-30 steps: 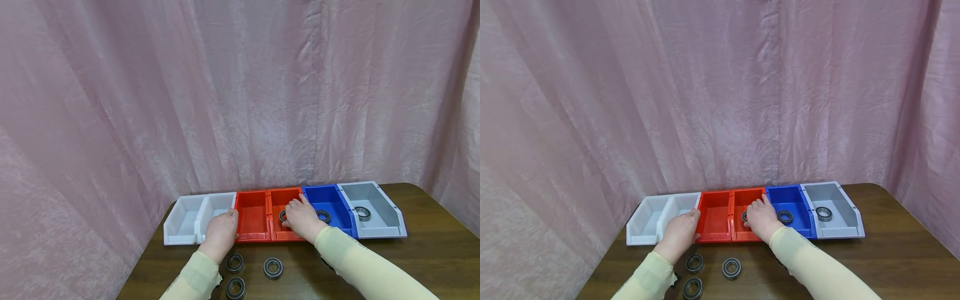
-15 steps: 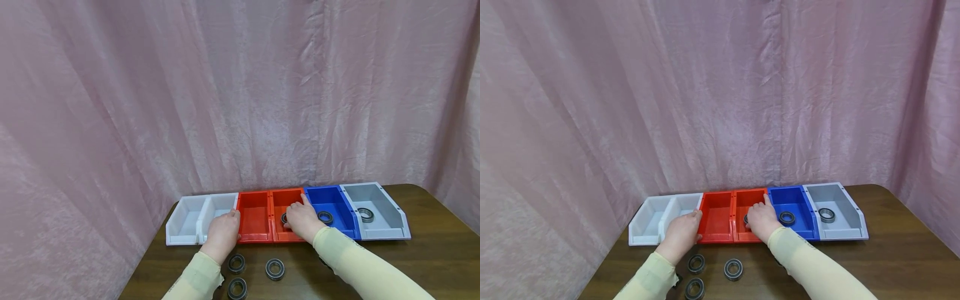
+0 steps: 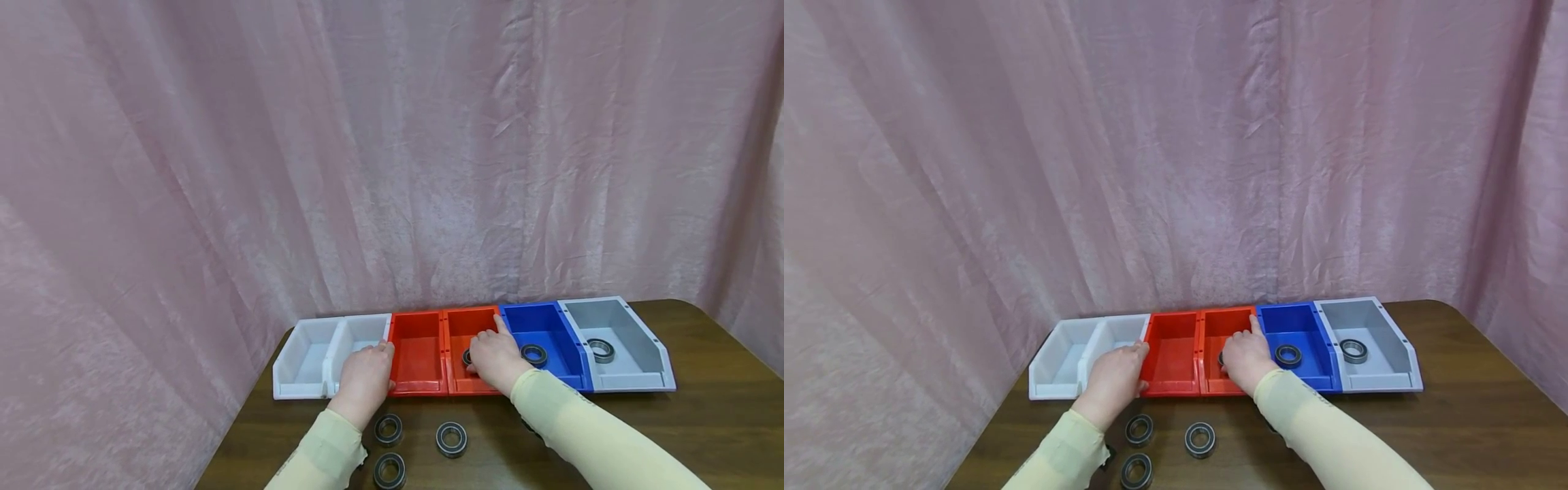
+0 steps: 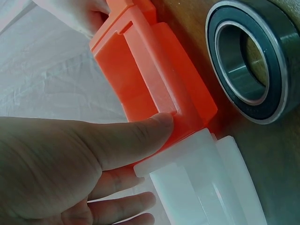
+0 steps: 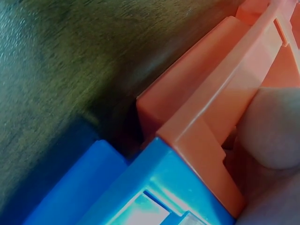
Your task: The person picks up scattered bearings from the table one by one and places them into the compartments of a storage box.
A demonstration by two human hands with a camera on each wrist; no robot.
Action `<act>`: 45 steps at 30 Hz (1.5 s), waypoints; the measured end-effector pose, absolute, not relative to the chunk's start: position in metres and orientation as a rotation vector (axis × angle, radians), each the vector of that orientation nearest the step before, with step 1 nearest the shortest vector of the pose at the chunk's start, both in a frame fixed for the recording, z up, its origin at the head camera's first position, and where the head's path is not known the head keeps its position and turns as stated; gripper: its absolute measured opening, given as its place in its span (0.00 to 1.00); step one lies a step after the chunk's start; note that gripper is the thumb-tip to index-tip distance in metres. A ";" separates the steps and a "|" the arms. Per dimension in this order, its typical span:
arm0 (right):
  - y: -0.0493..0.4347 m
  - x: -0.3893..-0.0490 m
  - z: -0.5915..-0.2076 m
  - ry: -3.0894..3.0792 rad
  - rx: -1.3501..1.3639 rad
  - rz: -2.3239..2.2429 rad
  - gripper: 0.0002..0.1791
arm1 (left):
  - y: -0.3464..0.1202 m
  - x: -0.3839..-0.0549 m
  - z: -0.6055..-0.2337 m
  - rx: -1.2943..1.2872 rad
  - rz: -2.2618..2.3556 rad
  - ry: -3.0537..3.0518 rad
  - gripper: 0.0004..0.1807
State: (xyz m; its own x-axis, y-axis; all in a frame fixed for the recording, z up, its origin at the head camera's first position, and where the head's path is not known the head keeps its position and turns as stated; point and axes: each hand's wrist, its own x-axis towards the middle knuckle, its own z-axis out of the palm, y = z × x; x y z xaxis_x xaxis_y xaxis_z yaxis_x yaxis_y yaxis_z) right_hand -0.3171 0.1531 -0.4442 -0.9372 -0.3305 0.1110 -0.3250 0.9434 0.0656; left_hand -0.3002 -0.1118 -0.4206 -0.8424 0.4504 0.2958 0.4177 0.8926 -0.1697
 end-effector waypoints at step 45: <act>0.181 -0.297 -0.431 -2.945 0.519 0.055 0.40 | -0.098 -0.306 -0.421 -0.661 0.165 -2.743 0.35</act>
State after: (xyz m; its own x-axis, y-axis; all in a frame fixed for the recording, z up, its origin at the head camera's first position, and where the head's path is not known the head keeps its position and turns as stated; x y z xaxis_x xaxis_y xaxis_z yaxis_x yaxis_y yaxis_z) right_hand -0.2972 0.1809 -0.4314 -0.9287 -0.3372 0.1542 -0.3427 0.9394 -0.0100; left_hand -0.3063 -0.0984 -0.4210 -0.8440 0.4610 0.2741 0.4249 0.8866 -0.1828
